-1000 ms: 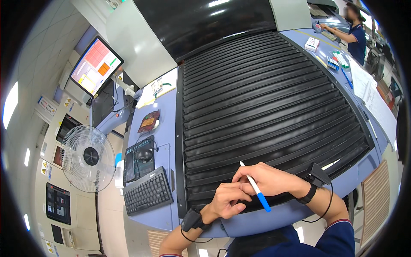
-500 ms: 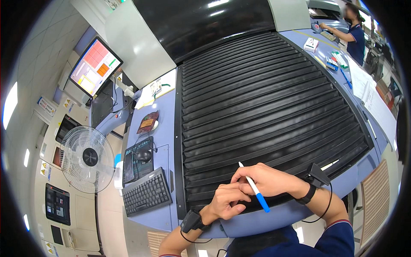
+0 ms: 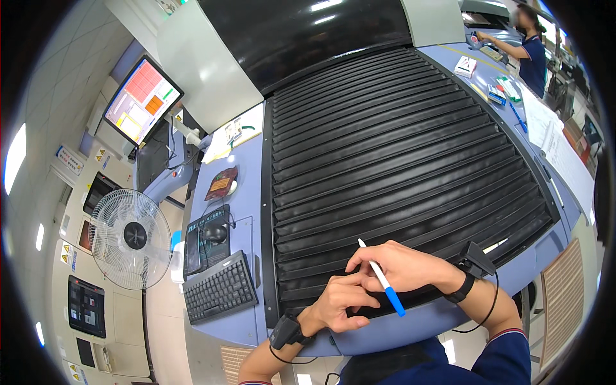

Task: Inspecting a panel of small electronic components or circuit boards on an industrial light table.

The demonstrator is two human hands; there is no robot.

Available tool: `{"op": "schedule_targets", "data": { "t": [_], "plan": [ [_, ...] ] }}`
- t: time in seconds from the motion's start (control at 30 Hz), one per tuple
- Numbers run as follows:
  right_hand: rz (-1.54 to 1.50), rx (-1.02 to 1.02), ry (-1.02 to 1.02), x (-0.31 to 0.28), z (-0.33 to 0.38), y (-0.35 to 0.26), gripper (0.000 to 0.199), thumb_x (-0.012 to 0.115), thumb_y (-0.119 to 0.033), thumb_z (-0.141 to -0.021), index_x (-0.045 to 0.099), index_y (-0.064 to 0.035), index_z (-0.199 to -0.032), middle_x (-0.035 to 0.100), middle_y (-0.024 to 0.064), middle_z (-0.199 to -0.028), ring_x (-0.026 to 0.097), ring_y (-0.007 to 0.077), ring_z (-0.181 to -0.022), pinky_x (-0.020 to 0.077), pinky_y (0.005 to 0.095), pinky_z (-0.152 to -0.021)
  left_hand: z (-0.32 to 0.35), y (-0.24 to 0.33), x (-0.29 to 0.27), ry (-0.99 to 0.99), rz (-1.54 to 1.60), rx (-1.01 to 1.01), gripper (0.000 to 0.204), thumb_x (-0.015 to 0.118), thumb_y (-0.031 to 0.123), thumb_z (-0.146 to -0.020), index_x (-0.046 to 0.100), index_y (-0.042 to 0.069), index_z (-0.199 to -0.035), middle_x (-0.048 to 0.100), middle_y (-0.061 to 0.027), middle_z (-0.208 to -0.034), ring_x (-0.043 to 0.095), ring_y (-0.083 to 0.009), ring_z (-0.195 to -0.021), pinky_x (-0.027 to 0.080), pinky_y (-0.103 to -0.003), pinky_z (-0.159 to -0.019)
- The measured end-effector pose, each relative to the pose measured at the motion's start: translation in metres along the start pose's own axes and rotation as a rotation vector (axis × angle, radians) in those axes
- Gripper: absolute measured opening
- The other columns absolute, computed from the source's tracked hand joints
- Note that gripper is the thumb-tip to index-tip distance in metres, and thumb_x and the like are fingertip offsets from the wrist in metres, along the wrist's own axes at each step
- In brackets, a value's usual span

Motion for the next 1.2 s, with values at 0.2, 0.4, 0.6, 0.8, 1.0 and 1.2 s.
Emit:
{"op": "schedule_targets", "data": {
  "t": [0.2,0.4,0.6,0.8,1.0,1.2],
  "plan": [
    [0.04,0.015,0.025,0.002,-0.002,0.001,0.027,0.063,-0.009,-0.083,0.064,0.0031,-0.106,0.068,0.0148,-0.074,0.068,0.0249,-0.064,0.0518,0.0345,-0.059,-0.001,-0.004,0.001,0.012,-0.047,0.098,0.033,0.071,0.035,-0.076,0.076,0.005,-0.089,0.062,-0.0073,-0.076,0.057,-0.0172,-0.052,0.047,-0.031,-0.051],
    [-0.012,-0.006,0.041,-0.003,-0.002,0.0,0.022,0.063,-0.012,-0.086,0.065,0.0032,-0.102,0.07,0.0153,-0.074,0.069,0.024,-0.066,0.0525,0.0339,-0.06,-0.002,-0.003,-0.001,0.021,-0.037,0.073,0.034,0.07,0.035,-0.08,0.075,0.003,-0.09,0.064,-0.0097,-0.084,0.062,-0.0183,-0.057,0.051,-0.031,-0.054],
    [-0.013,0.05,0.023,-0.002,-0.002,-0.004,0.021,0.063,-0.012,-0.089,0.065,0.0033,-0.102,0.072,0.0163,-0.078,0.071,0.0245,-0.068,0.0542,0.0335,-0.063,-0.004,0.003,-0.001,0.025,-0.023,0.052,0.033,0.07,0.033,-0.08,0.075,0.002,-0.09,0.065,-0.011,-0.086,0.064,-0.0184,-0.059,0.052,-0.031,-0.056],
    [-0.027,0.002,0.058,0.001,-0.003,0.004,0.022,0.063,-0.011,-0.085,0.065,0.0034,-0.102,0.072,0.0151,-0.078,0.071,0.0239,-0.069,0.0541,0.0333,-0.063,0.0,0.0,0.0,0.044,-0.023,0.025,0.04,0.064,0.039,-0.085,0.075,0.001,-0.09,0.067,-0.0118,-0.084,0.066,-0.0199,-0.065,0.053,-0.031,-0.058],
    [-0.006,0.086,0.036,0.001,-0.003,-0.001,0.024,0.063,-0.009,-0.083,0.066,0.0028,-0.104,0.073,0.0142,-0.082,0.072,0.0218,-0.077,0.056,0.0321,-0.07,-0.003,0.006,-0.006,0.069,-0.049,0.008,0.023,0.07,0.022,-0.076,0.073,0.003,-0.088,0.067,-0.0095,-0.078,0.067,-0.0244,-0.065,0.055,-0.034,-0.062],
    [0.036,0.091,0.601,-0.042,-0.003,0.009,0.033,0.061,0.006,-0.076,0.066,0.0019,-0.108,0.074,0.0155,-0.099,0.072,0.022,-0.091,0.0571,0.0325,-0.08,-0.006,-0.005,-0.062,0.708,-0.44,-0.47,0.029,0.062,0.021,-0.096,0.067,-0.002,-0.114,0.071,-0.018,-0.109,0.069,-0.0291,-0.094,0.054,-0.037,-0.084]
  ]
}}
Point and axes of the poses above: each hand's wrist, its own z-axis away from the middle knuckle, its own x-axis out of the palm, y = z × x, the point moved 2 cm from there along -z, towards the middle knuckle
